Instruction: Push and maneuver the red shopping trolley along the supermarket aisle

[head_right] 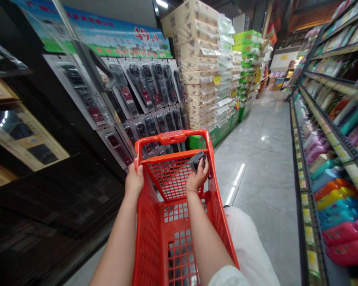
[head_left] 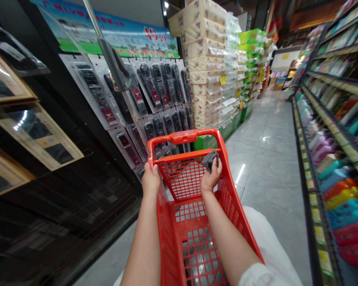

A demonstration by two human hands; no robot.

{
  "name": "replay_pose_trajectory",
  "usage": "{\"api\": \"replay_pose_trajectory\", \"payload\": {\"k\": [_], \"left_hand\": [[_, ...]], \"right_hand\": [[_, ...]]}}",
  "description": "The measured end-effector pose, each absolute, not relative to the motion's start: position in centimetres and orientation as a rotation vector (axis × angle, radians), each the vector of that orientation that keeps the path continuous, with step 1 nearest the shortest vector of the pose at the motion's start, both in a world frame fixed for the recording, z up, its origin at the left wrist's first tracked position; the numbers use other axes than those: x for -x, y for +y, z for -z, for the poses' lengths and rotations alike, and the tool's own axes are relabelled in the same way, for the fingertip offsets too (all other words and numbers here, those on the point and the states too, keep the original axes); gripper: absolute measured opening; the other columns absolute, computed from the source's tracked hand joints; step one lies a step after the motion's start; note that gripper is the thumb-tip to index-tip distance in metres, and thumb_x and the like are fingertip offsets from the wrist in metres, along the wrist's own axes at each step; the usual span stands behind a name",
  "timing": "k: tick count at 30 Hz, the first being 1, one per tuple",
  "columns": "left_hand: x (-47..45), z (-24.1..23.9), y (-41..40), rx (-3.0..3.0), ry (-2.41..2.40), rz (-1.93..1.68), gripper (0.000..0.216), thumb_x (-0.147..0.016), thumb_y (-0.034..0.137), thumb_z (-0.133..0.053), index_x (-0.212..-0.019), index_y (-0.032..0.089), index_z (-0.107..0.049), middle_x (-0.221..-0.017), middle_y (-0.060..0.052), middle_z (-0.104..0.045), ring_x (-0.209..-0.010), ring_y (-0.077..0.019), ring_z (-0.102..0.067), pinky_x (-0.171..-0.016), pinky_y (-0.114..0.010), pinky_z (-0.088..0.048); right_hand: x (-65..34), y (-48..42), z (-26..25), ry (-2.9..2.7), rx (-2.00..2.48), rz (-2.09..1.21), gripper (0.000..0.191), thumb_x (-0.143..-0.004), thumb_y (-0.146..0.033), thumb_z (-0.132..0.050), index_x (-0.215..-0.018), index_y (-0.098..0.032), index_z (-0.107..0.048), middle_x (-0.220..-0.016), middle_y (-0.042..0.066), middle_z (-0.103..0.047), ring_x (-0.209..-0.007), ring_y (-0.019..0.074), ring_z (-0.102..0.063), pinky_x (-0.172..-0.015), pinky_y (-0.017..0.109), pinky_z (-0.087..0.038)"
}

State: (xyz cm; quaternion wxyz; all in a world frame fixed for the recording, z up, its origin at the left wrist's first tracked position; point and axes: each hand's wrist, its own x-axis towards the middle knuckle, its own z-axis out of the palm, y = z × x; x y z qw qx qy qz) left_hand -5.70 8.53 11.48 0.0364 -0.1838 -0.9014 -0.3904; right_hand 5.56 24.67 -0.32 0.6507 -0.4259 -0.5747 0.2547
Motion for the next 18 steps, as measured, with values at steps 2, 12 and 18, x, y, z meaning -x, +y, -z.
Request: {"api": "replay_pose_trajectory", "payload": {"k": [2,12,18], "left_hand": [[6.3,-10.6,8.2,0.649,-2.648,1.315,0.04,-0.096,0.031,-0.039,-0.13,0.015,-0.052,-0.118,-0.017,-0.068,-0.111,-0.0287,-0.065,-0.092,-0.039,-0.05],[6.6,-9.1,8.0,0.697,-2.523,1.426,0.044,-0.097,0.036,-0.035,-0.133,0.018,-0.053,-0.122,-0.011,-0.067,-0.118,-0.025,-0.061,-0.098,-0.035,-0.046],[6.4,-9.3,7.8,0.647,-2.575,1.411,0.041,-0.097,0.032,-0.035,-0.13,0.018,-0.054,-0.112,-0.011,-0.07,-0.104,-0.0241,-0.066,-0.088,-0.032,-0.05]], "right_hand": [[-5.0,24.8,0.8,-1.354,1.028,-0.546,0.064,-0.075,-0.004,-0.04,-0.134,-0.021,-0.059,-0.144,0.012,-0.046,-0.132,0.0263,-0.043,-0.111,0.049,-0.034],[0.1,18.4,1.4,-1.587,1.003,-0.603,0.055,-0.078,-0.011,-0.048,-0.13,-0.023,-0.062,-0.141,0.014,-0.039,-0.126,0.0305,-0.04,-0.106,0.051,-0.033],[2.3,14.6,1.4,-2.192,0.618,-0.452,0.053,-0.089,-0.011,-0.049,-0.13,-0.041,-0.061,-0.141,0.007,-0.048,-0.119,0.0277,-0.041,-0.096,0.046,-0.038]]}}
